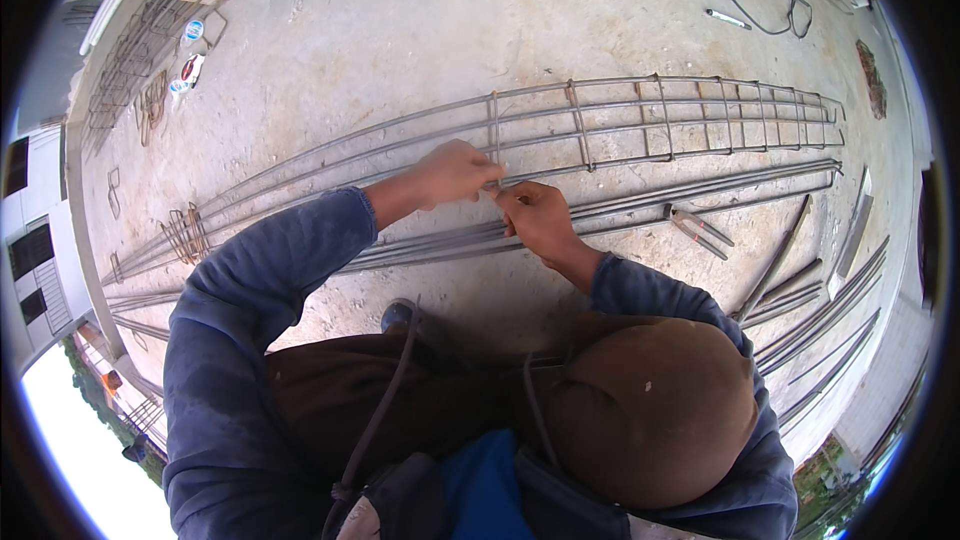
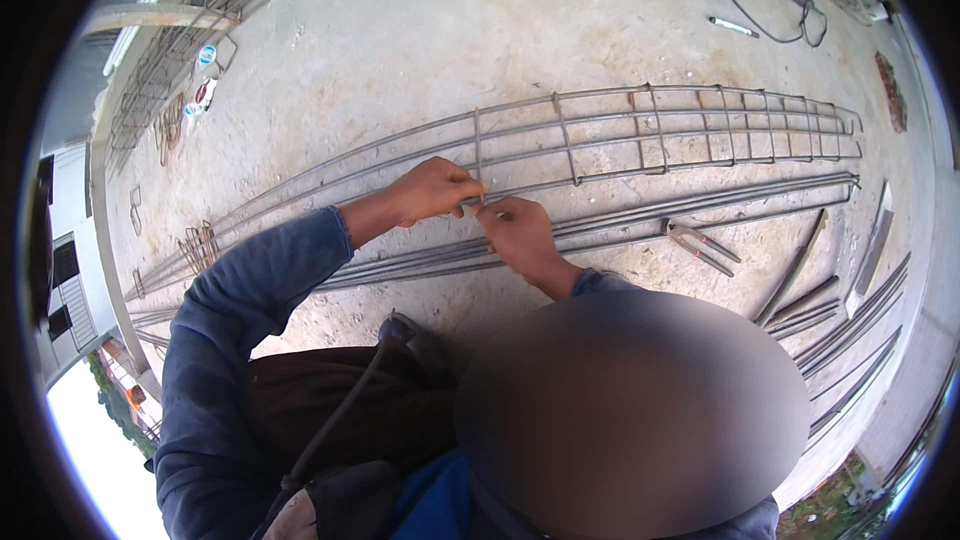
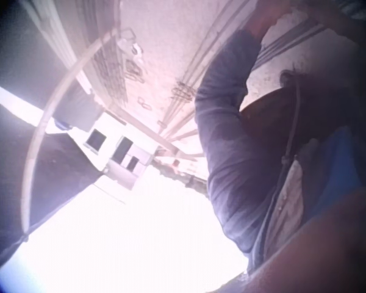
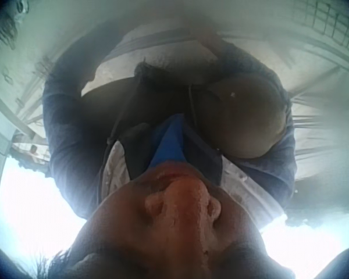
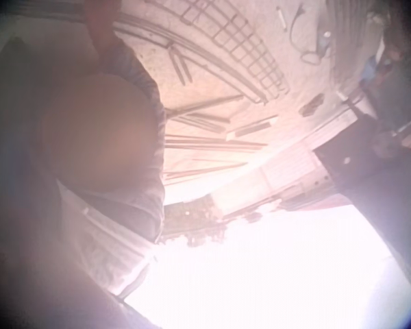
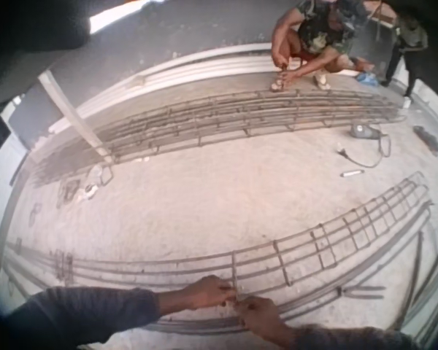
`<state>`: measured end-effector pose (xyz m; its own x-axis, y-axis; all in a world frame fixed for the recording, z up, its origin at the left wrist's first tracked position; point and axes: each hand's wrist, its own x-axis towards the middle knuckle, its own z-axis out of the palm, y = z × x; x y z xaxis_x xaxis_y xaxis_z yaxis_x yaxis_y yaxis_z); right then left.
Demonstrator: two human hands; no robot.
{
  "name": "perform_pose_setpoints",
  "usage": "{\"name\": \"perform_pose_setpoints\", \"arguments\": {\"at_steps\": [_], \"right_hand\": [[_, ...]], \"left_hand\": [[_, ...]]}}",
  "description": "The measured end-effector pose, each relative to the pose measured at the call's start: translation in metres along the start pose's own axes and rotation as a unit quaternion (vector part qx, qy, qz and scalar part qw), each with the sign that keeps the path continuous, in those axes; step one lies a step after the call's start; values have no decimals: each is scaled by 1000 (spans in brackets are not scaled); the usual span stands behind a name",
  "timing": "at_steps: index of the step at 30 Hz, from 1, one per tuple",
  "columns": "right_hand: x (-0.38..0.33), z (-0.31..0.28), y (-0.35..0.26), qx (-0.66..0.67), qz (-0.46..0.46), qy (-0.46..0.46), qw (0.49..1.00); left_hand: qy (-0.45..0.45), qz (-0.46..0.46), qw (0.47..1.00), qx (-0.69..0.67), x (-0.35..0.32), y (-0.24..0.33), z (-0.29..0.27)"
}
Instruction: The person assembles a rebar cage by tying intersecting steel bars with wire. They wrap wire around each intersection and twist it tight using pliers, moving along the grid to secure multiple joints.
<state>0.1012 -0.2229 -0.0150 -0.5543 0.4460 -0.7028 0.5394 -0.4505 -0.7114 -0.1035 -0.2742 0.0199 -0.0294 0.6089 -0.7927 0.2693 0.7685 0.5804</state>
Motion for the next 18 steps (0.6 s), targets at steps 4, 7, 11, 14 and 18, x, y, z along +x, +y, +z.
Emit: {"name": "perform_pose_setpoints", "arguments": {"at_steps": [4, 7, 11, 14, 18], "right_hand": [[0, -1, 9, -22, -49, 11, 998], [5, -2, 16, -41, -57, 2, 998], [1, -1, 13, -100, -90, 18, 991], [-2, -1, 11, -114, -104, 19, 988], [-2, -4, 11, -160, -126, 35, 978]], "left_hand": [[-24, 33, 997, 64, 6, -4, 3], [-48, 34, 993, 99, 10, -3, 0], [-33, 73, 988, 135, 8, -6, 2], [-9, 99, 986, 137, 8, -10, 6], [-16, 111, 988, 104, 9, -11, 9]]}}
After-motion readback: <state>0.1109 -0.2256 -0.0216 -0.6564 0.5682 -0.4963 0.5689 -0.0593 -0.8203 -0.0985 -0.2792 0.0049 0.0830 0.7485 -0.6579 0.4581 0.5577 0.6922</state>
